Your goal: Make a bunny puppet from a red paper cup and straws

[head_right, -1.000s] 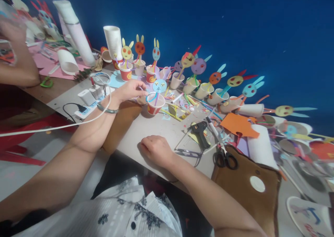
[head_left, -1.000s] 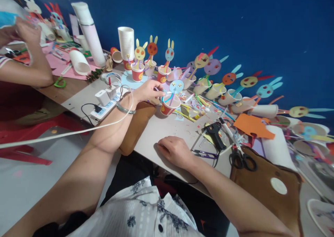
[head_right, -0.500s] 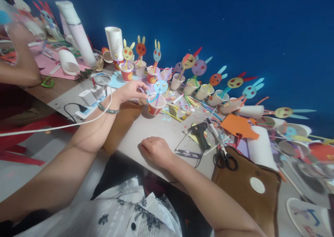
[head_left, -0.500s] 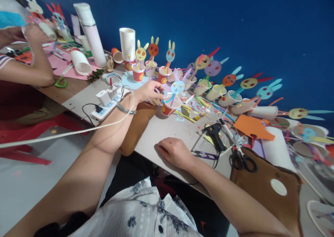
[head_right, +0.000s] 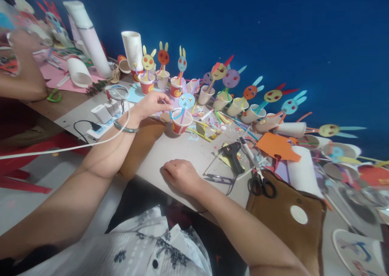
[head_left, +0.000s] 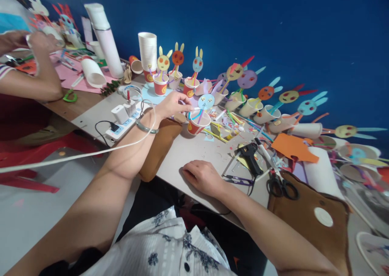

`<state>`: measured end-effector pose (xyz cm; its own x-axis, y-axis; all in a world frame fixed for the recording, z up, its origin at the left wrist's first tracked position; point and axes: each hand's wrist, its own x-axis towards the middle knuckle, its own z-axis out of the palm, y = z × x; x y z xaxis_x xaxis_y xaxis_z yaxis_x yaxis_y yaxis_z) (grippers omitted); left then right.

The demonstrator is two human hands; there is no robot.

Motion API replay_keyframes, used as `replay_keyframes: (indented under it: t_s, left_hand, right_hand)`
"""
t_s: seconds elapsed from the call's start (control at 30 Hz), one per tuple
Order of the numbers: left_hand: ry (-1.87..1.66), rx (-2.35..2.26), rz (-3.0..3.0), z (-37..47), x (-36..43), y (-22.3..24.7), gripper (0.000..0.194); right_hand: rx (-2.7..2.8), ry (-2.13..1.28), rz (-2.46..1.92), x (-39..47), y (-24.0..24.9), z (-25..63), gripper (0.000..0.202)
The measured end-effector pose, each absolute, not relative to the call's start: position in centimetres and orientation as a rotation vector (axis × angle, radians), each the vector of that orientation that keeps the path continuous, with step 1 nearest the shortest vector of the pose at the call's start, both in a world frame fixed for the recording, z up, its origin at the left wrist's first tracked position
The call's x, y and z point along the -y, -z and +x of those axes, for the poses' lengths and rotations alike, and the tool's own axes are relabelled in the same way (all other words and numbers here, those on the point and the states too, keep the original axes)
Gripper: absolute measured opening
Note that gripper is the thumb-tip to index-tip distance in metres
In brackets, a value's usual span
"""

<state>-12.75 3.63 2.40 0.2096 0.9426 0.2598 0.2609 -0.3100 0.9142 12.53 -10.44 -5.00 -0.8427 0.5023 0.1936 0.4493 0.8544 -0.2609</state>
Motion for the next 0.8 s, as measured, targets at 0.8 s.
replay_keyframes:
  t_s: [0.8]
  left_hand:
    - [-1.101,-1.186,1.664,-12.93,-3.55,-2.87,0.058]
  right_hand:
    - [2.771,-0.328,-0.735,10.44,4.97,12.49,0.024]
